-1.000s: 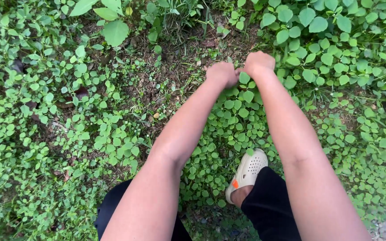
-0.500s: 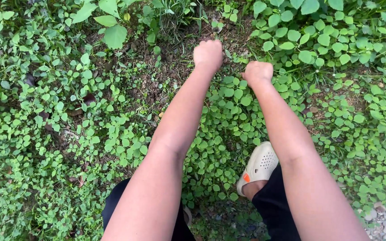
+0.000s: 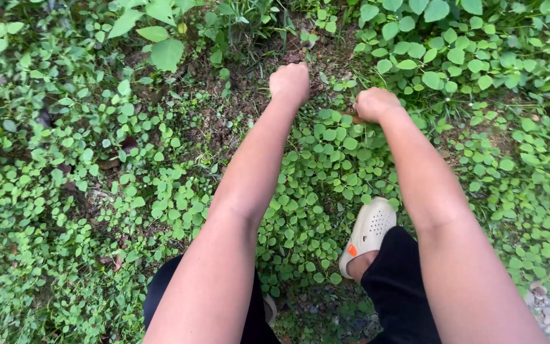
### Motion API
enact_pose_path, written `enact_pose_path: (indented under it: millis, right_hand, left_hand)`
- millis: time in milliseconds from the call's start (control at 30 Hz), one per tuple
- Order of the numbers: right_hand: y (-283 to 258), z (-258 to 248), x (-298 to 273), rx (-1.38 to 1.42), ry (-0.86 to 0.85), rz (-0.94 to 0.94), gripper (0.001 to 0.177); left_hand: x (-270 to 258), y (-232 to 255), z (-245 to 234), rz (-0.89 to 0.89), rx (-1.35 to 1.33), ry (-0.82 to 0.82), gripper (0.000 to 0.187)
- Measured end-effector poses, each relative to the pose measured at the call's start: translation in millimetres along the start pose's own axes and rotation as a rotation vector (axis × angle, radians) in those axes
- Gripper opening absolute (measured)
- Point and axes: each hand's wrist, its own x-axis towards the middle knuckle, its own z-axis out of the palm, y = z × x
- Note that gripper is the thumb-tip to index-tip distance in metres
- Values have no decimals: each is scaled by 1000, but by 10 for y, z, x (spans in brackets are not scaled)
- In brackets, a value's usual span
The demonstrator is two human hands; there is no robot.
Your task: Pulling weeds and grass from the ground by hand in an outdoor area.
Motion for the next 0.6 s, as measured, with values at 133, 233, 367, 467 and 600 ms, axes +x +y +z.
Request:
enact_pose_path:
  millis: [133, 233, 367, 467, 600]
  right_hand:
    - [-149, -236, -245, -15, -19, 6, 36]
    - [-325, -575, -392, 102, 13, -67, 38]
    - [-513, -1166, -673, 115, 214, -223, 38]
    - [-528, -1305, -639, -28, 359, -325, 42]
    - [-202, -756, 54, -91, 425, -326, 40]
  left_hand:
    - [27, 30, -10, -2, 8, 20, 22]
    - [30, 10, -63, 3, 28, 7, 27]
    - [103, -55, -57, -20, -19, 42, 34]
    - [33, -46, -125, -27, 0, 44, 35]
    - [-15, -8, -182, -56, -18, 26, 32]
